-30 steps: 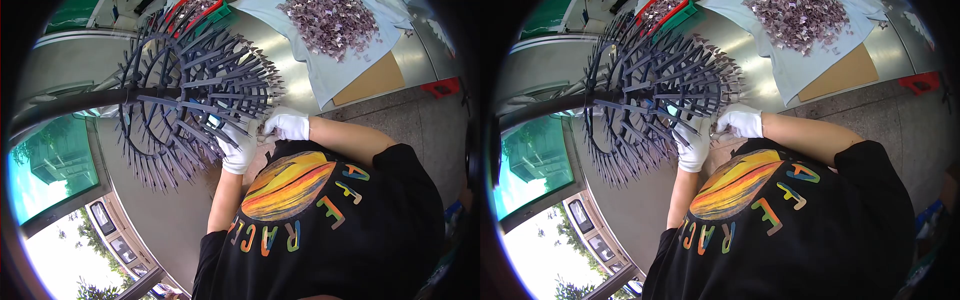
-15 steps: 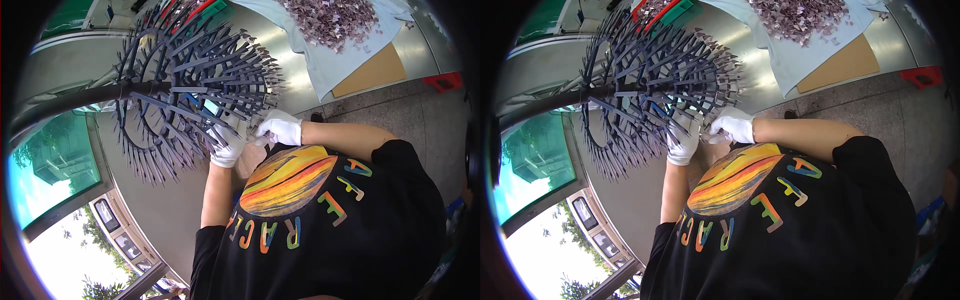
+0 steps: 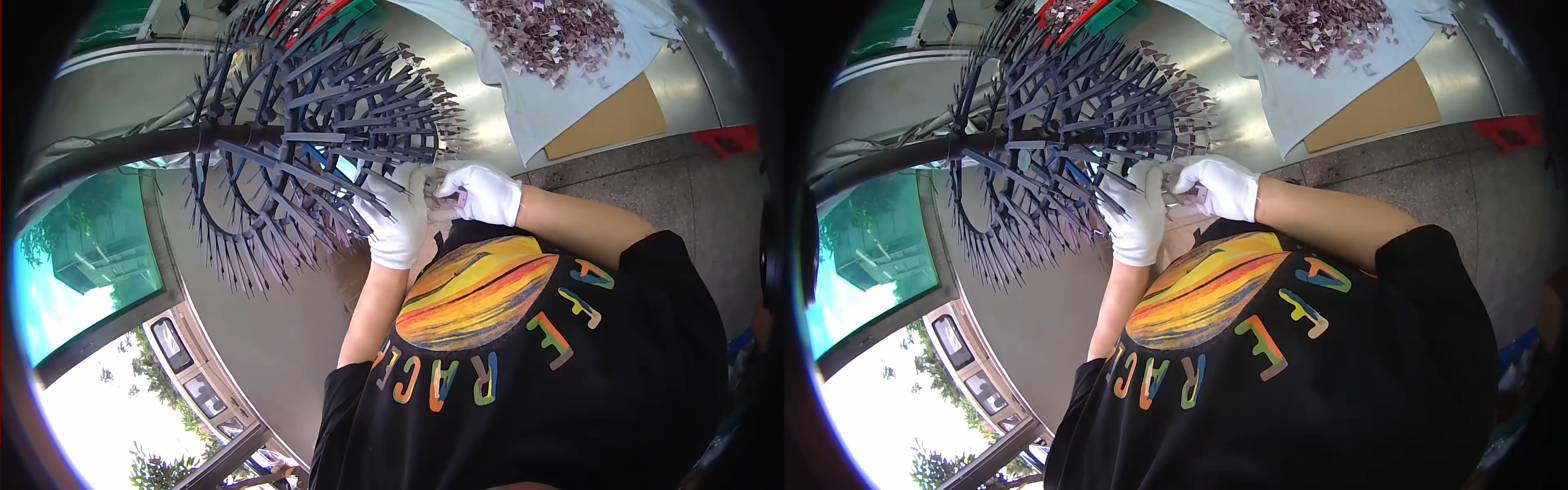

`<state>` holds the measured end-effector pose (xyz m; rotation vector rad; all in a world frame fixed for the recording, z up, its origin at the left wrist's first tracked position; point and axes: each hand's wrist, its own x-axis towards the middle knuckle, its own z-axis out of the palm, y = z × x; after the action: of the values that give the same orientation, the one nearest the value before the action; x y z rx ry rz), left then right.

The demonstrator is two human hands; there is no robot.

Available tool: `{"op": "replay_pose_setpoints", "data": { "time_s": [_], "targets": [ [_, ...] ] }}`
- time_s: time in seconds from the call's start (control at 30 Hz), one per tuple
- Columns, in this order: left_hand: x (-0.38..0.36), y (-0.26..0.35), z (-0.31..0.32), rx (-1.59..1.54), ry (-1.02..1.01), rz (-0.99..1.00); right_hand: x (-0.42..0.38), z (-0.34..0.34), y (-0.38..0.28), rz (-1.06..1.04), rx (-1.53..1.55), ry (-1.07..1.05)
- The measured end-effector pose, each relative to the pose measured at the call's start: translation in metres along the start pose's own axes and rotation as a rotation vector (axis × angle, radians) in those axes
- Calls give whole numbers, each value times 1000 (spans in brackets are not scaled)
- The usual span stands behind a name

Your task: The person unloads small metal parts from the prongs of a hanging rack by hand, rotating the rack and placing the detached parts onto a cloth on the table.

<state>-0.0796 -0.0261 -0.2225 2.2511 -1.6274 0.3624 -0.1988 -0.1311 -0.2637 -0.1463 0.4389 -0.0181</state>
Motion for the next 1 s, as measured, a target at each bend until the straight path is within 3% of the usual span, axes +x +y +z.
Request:
{"op": "replay_pose_setpoints", "data": {
  "time_s": [0.03, 0.07, 0.17, 0.27, 0.33, 0.4, 0.5, 0.53, 0.63, 0.73, 0.9, 0.93, 1.0],
  "targets": [
    [2, -5, 5, -24, -74, -48, 11, -8, 3, 6, -28, 3],
    [14, -4, -3, -248, -56, -39, 15, -3, 3, 13, -54, 6],
    [13, -17, 0, -305, -183, -38, 14, 0, 7, 13, -52, 50],
    [5, -20, 1, -236, -52, 29, 15, -8, 6, 33, -180, 33],
    [8, -23, -6, -297, -81, 84, 0, -2, 5, 34, -335, 25],
    [6, -24, -18, -339, -167, 51, -5, -15, 9, 73, -263, -30],
    [3, -27, -23, -84, -102, 228, -9, -22, 4, 140, -87, 26],
    [2, -18, -25, -326, -123, -29, -7, -26, 3, 108, -37, 25],
    [2, -2, -18, -182, 40, 35, -11, -4, -7, 46, -7, -14],
    [0, 0, -3, 7, -53, 11, 14, -6, -4, 7, -68, -2],
    [17, -10, -1, -190, -97, -18, 10, -11, -1, 20, -59, 12],
    [16, -10, -2, -266, -94, -56, 6, -20, 0, -2, -146, -136],
    [12, -17, -8, -258, -109, -4, -5, -27, 0, 101, -173, -86]
  ]
}}
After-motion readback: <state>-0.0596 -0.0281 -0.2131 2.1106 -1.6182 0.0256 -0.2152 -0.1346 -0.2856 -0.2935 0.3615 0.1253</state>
